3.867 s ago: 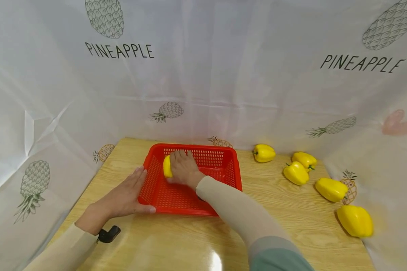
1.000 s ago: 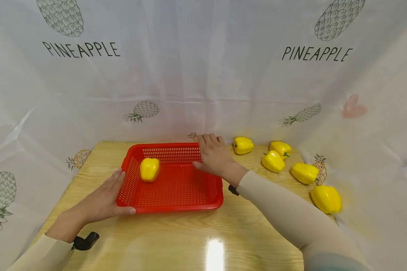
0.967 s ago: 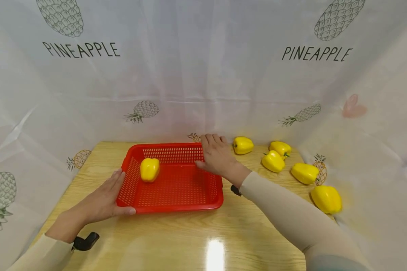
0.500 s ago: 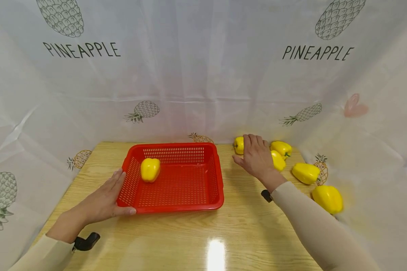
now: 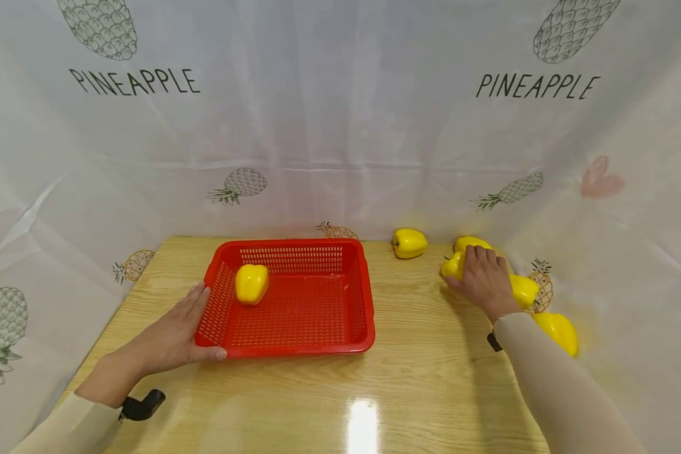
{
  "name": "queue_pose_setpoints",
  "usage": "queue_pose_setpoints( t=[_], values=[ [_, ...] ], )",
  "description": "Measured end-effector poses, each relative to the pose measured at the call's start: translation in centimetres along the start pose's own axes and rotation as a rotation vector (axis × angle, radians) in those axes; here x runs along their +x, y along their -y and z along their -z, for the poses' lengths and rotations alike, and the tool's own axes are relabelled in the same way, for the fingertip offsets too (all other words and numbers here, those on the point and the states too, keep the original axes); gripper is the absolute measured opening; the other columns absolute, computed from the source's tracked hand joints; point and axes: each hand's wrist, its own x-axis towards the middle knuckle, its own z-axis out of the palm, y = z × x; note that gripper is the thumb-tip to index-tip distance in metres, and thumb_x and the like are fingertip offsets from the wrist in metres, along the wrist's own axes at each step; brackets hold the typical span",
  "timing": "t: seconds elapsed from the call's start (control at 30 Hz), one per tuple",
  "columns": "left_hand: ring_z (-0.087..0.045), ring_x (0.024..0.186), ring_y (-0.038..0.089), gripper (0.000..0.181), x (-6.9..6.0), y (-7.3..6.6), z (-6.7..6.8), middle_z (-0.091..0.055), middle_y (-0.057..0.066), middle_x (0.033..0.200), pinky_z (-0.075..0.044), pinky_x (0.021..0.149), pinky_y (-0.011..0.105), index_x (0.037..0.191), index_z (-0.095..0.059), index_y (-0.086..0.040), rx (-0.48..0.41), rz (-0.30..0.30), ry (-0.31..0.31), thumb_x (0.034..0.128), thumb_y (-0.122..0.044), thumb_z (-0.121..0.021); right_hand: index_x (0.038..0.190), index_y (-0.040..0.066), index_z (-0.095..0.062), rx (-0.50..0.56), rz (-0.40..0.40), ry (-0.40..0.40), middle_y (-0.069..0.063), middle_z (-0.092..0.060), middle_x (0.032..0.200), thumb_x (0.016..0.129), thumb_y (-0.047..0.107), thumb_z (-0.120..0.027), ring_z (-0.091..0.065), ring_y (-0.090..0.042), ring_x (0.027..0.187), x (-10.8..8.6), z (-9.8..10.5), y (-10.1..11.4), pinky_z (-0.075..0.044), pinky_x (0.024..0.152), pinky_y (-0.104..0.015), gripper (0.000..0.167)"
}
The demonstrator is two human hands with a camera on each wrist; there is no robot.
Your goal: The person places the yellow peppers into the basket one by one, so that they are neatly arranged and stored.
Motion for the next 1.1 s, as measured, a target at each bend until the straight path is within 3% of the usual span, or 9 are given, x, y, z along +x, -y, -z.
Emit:
queue_pose_setpoints(
  t=[0.23, 0.43, 0.6, 0.77, 1.1],
  values=[
    [-0.015, 0.159, 0.053, 0.142, 0.0, 0.1, 0.0, -0.009, 0.034, 0.172, -0.025, 0.125, 0.067, 0.163, -0.012, 0.013, -0.010, 0.002, 0.005, 0.0791, -0.089, -0.064, 0.131, -0.015, -0.040, 0.013, -0.024, 0.048, -0.039, -0.053, 0.121, 0.096, 0.050, -0.074, -0.053, -0.058, 0.109, -0.4, -1.3, -0.8, -0.045, 0.086, -0.072, 0.081],
    [-0.015, 0.159, 0.053, 0.142, -0.1, 0.0, -0.1, -0.008, 0.033, 0.172, -0.025, 0.125, 0.067, 0.163, -0.012, 0.013, -0.022, 0.002, 0.013, 0.0791, -0.089, -0.064, 0.131, -0.014, -0.037, 0.057, -0.042, 0.118, -0.040, -0.049, 0.123, 0.097, 0.046, -0.072, -0.050, -0.058, 0.110, -0.8, -1.9, -0.5, -0.044, 0.085, -0.071, 0.077],
    [-0.014, 0.159, 0.053, 0.142, -0.1, 0.0, -0.3, -0.007, 0.033, 0.173, -0.025, 0.126, 0.066, 0.163, -0.011, 0.013, -0.028, 0.002, 0.012, 0.0796, -0.088, -0.064, 0.135, -0.015, -0.034, 0.075, -0.034, 0.119, -0.041, -0.048, 0.125, 0.097, 0.040, -0.074, -0.050, -0.059, 0.111, -1.4, -2.1, 0.0, -0.044, 0.087, -0.072, 0.079],
    [-0.013, 0.159, 0.053, 0.141, -0.1, 0.0, -0.3, -0.006, 0.033, 0.173, -0.024, 0.126, 0.067, 0.163, -0.010, 0.013, -0.032, 0.005, 0.012, 0.0801, -0.088, -0.064, 0.137, -0.015, -0.031, 0.108, -0.020, 0.082, -0.042, -0.046, 0.125, 0.093, 0.034, -0.077, -0.052, -0.060, 0.105, -1.9, -2.4, 1.1, -0.048, 0.083, -0.071, 0.080],
    [-0.014, 0.159, 0.054, 0.142, -0.1, 0.1, -0.1, -0.007, 0.034, 0.172, -0.025, 0.125, 0.067, 0.163, -0.011, 0.013, -0.032, 0.010, 0.002, 0.0798, -0.089, -0.063, 0.122, -0.013, -0.037, 0.102, 0.011, -0.080, -0.034, -0.047, 0.102, 0.089, 0.030, -0.083, -0.053, -0.049, 0.083, -2.4, -2.6, 4.8, -0.052, 0.068, -0.060, 0.071]
  ],
)
